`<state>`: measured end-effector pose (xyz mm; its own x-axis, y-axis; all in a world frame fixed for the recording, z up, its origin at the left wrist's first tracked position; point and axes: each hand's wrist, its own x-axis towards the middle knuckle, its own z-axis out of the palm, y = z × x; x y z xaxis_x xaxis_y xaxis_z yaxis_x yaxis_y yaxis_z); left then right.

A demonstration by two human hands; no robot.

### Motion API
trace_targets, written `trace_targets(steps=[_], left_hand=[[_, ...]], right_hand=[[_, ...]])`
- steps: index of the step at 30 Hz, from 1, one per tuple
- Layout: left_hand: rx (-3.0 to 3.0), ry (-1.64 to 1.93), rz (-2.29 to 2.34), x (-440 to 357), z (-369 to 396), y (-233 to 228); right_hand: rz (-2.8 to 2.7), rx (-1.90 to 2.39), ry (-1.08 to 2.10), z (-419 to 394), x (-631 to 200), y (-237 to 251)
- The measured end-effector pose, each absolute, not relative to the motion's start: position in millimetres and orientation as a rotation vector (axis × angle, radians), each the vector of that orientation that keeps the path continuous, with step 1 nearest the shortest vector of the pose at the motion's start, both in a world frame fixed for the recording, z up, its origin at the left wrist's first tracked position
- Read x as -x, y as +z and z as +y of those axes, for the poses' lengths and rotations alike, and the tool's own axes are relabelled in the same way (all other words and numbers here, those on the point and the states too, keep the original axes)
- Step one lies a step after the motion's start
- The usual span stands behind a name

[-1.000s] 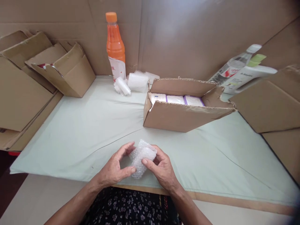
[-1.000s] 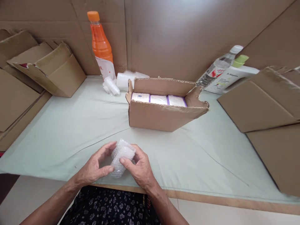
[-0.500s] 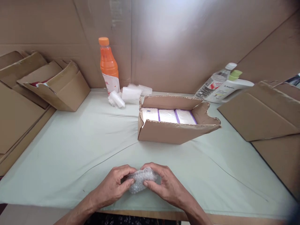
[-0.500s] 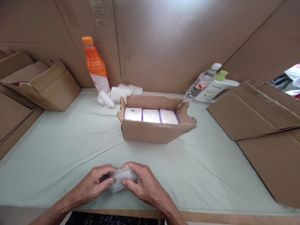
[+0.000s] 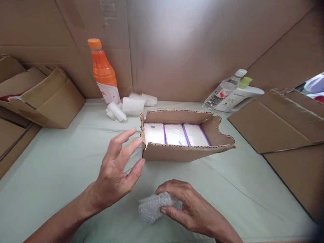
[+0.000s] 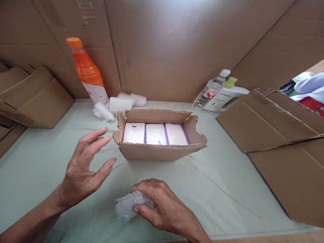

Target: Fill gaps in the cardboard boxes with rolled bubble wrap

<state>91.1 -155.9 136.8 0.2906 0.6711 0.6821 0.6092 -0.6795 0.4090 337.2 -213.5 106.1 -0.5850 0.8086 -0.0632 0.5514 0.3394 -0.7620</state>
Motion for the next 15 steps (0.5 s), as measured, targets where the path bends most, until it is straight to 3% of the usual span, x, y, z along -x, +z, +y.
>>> trace_targets(steps=[7, 11, 15], left_hand=[[-2.358, 1.379, 1.254, -91.7, -165.8, 117.0], [-2.237, 1.299, 1.401, -72.3, -175.4, 106.8], [-2.303, 1.453, 1.357, -69.1, -171.7, 125.3]], right_hand=[[-1.966, 1.286, 1.092, -211.2, -337.2, 103.3], [-1.796, 1.236, 0.911, -214.2, -342.7, 110.4], [-1.504, 1.147, 0.597, -204.3, -346.8, 128.7]])
